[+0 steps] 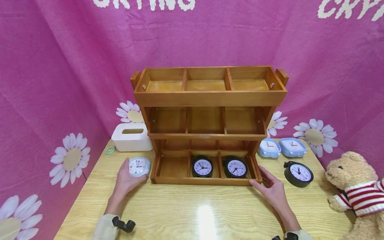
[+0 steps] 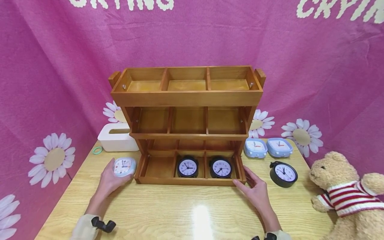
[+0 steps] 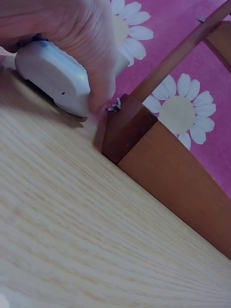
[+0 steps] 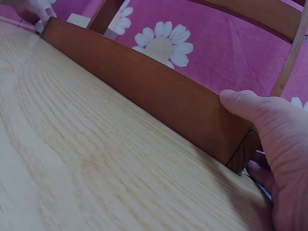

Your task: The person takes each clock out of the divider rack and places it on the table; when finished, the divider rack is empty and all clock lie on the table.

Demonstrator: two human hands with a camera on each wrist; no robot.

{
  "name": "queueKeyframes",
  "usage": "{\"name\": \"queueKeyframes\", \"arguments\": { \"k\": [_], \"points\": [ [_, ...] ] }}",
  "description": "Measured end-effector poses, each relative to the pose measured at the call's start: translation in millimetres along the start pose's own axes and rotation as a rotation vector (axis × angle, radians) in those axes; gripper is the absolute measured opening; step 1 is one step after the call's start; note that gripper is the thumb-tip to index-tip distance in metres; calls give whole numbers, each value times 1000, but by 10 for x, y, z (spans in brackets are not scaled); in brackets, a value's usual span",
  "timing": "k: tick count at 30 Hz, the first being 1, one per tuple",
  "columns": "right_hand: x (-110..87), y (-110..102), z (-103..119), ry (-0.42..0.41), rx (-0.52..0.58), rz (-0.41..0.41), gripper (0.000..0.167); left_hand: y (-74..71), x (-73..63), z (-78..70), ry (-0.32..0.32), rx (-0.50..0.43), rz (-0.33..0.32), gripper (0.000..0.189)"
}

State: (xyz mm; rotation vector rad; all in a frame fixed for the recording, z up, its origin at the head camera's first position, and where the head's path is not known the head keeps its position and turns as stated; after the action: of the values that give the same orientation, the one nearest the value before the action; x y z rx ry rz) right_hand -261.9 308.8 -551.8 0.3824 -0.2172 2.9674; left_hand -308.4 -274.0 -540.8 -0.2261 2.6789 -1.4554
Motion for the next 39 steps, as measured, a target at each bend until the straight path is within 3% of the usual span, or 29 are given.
{"name": "queueKeyframes", "arguments": {
  "k": [18,25,32,39],
  "points": [
    [38,-31,-1,-1,-15,-4,68,-212,-76,-312,70,-87,-77,115],
    [43,-18,3,-6,12,-6,67,-260,-179,-384,78,-138,-187,100],
    [23,15,13,-17,61,0,66,-241,-301,-557,157,-170,-301,88],
    [-10,7,15,-10,39,-9,67,-81,-395,-922,291,-189,-291,85]
  ]
}}
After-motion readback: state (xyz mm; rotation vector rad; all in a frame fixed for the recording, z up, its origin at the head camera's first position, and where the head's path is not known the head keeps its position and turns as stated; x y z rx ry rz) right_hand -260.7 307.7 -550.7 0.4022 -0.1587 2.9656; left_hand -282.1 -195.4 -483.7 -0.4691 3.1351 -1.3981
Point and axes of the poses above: each hand's wrist, its own x-axis towards the middle knuckle, its own y-axis out of the palm, z = x × y, the point moved 9 cm from there along x, towards the middle knuckle, and after that the axes turned 13 degrees about x, right-handed, at the moved point
